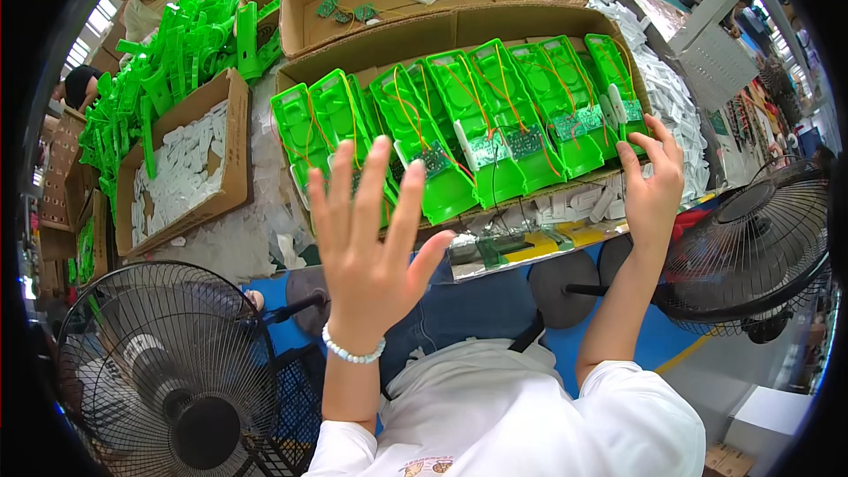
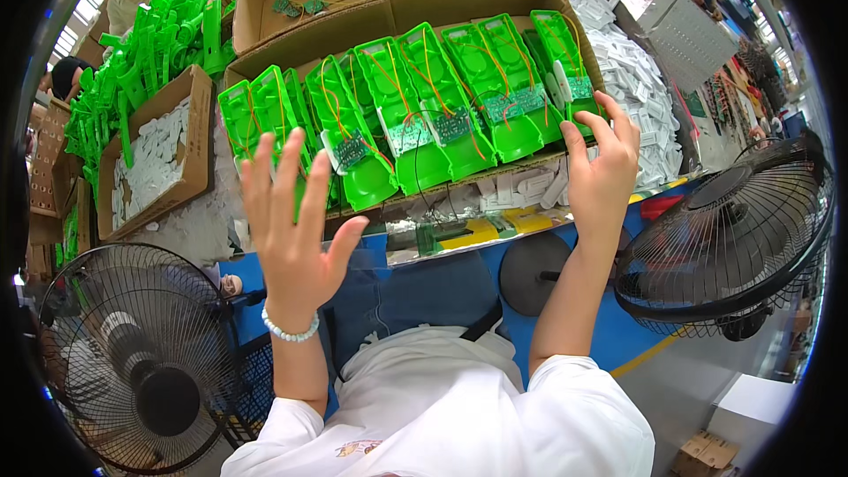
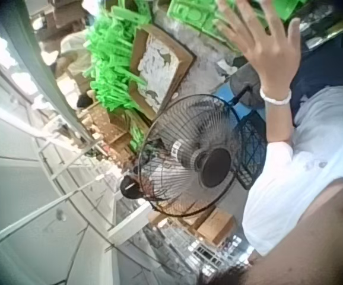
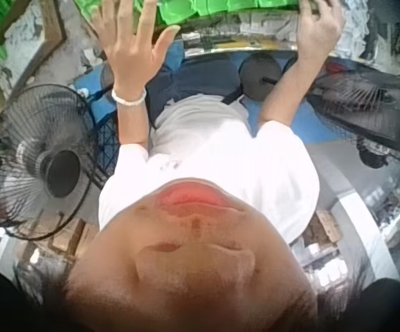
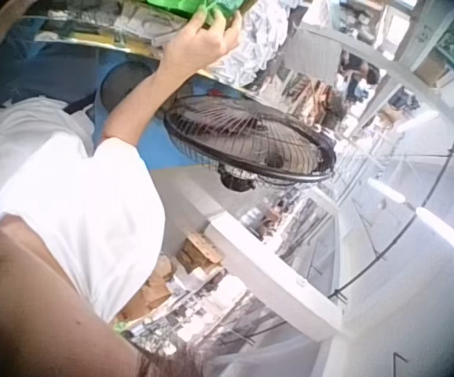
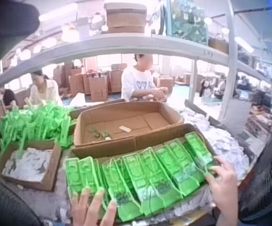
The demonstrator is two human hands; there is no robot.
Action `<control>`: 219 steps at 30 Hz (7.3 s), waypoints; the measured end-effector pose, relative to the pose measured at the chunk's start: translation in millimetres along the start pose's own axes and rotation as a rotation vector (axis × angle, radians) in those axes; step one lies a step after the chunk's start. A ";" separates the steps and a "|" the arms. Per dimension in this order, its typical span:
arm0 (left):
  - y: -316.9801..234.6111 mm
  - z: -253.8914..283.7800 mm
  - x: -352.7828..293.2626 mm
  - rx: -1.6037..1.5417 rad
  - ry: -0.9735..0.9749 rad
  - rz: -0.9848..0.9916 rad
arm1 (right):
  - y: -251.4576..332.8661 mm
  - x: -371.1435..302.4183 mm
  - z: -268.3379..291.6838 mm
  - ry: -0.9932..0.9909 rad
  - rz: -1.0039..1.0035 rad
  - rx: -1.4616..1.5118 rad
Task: The person assembles green plastic housings by hand, inserting circuit boards and wires with small white components into them.
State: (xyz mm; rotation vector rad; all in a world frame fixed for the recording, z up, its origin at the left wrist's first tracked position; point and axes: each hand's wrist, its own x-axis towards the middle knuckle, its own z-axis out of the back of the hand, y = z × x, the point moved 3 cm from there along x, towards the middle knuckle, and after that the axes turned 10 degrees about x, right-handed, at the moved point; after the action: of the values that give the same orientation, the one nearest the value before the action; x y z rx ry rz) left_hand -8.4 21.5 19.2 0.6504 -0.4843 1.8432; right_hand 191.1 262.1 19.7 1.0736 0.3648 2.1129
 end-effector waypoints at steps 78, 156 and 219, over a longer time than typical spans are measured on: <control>295.5 -67.8 140.2 -1.908 -0.972 1.122 | 207.7 207.3 -314.5 1.110 0.793 -0.094; 34.4 85.6 -10.6 -1.144 -0.464 0.589 | 209.7 -28.9 -60.3 0.681 -0.056 1.569; 16.9 43.9 -31.3 -1.024 -0.438 0.687 | 188.5 -58.4 -93.3 0.689 -0.195 1.497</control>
State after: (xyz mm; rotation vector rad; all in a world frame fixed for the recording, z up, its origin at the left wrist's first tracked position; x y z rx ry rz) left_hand -6.5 -33.4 32.5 0.1471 -1.9606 1.7076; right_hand 50.1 95.8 29.6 0.8186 2.4878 1.7525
